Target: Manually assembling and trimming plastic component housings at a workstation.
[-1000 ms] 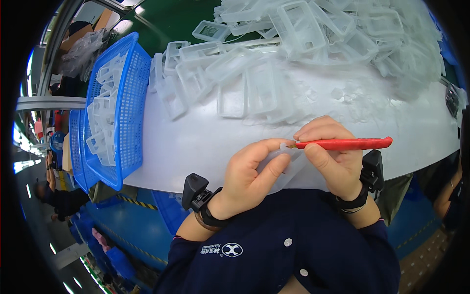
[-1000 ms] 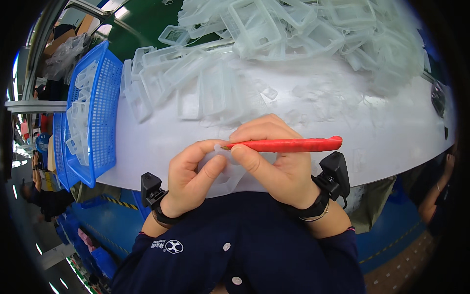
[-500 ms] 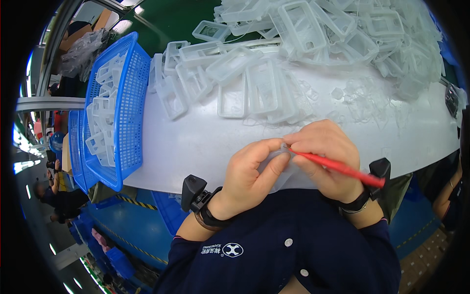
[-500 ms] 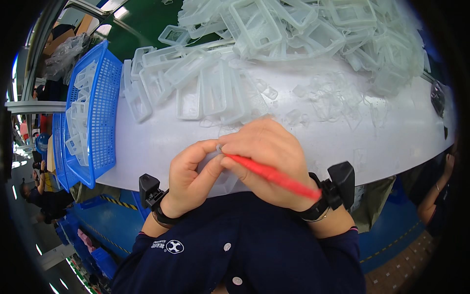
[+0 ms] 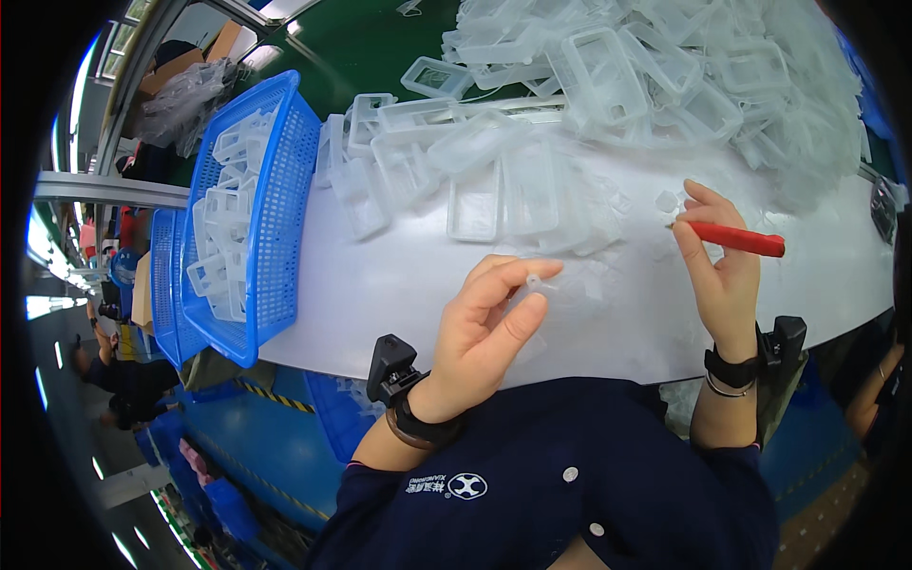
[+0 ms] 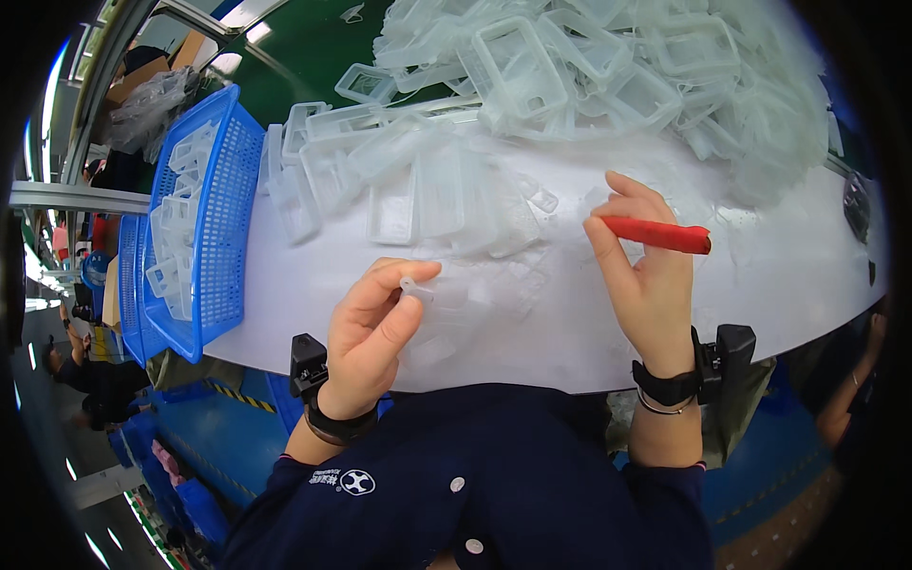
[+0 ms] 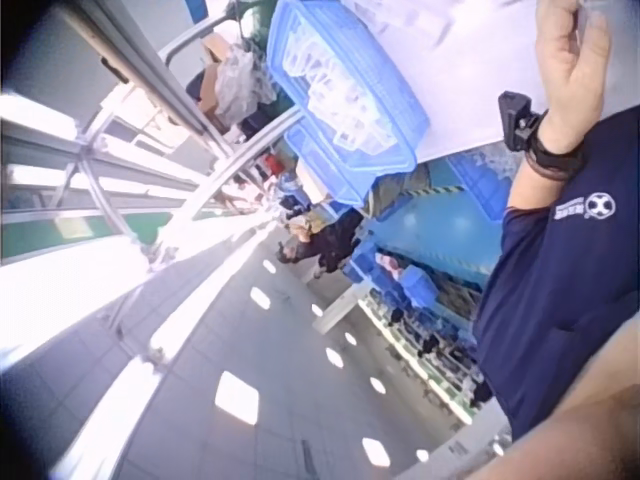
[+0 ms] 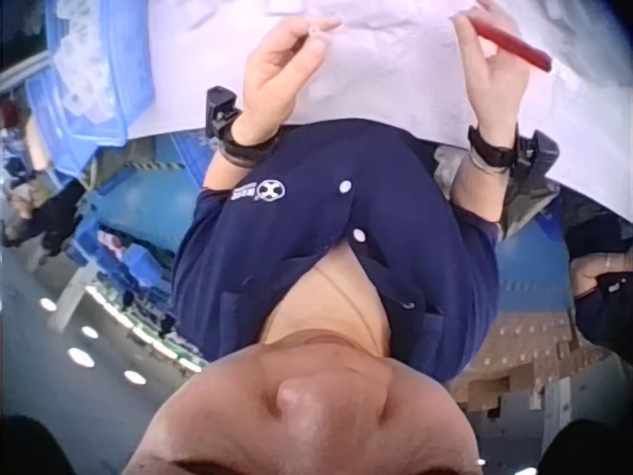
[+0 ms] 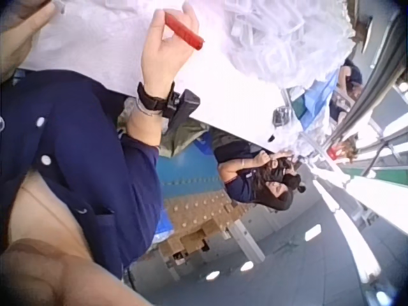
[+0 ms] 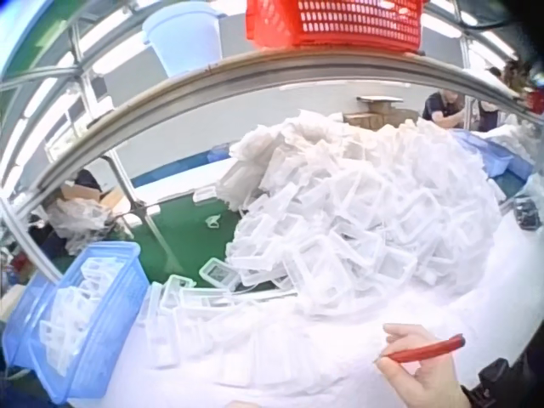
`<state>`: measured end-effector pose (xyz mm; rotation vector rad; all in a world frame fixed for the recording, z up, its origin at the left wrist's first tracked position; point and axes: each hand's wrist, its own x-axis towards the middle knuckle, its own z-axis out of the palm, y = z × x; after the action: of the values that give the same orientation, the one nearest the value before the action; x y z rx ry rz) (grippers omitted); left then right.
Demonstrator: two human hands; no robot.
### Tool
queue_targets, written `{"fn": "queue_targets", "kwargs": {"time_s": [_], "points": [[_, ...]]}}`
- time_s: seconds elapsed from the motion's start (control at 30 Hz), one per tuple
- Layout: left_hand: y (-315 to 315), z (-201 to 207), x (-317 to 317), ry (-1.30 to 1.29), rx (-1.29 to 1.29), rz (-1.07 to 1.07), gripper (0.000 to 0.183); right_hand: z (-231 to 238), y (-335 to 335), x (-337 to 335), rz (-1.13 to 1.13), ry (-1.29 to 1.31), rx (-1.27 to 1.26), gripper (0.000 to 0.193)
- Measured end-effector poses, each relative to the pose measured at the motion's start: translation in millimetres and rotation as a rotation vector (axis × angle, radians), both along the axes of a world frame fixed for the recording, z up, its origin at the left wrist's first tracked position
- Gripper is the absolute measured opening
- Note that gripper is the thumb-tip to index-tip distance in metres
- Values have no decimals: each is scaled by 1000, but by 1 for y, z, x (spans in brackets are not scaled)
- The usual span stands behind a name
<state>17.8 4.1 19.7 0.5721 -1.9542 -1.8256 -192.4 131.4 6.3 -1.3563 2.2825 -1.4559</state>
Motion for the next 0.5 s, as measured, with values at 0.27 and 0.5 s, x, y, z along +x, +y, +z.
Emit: {"fn": "queue_targets", "kwargs": {"time_s": [0.27,0.5], "points": [[0,-3,-3,423,612,56,27,-2,-2,60,759,-924,-46,9],[-12,-16,11,556,456,68,17,11,-12,72,505,21,-184,19]]}}
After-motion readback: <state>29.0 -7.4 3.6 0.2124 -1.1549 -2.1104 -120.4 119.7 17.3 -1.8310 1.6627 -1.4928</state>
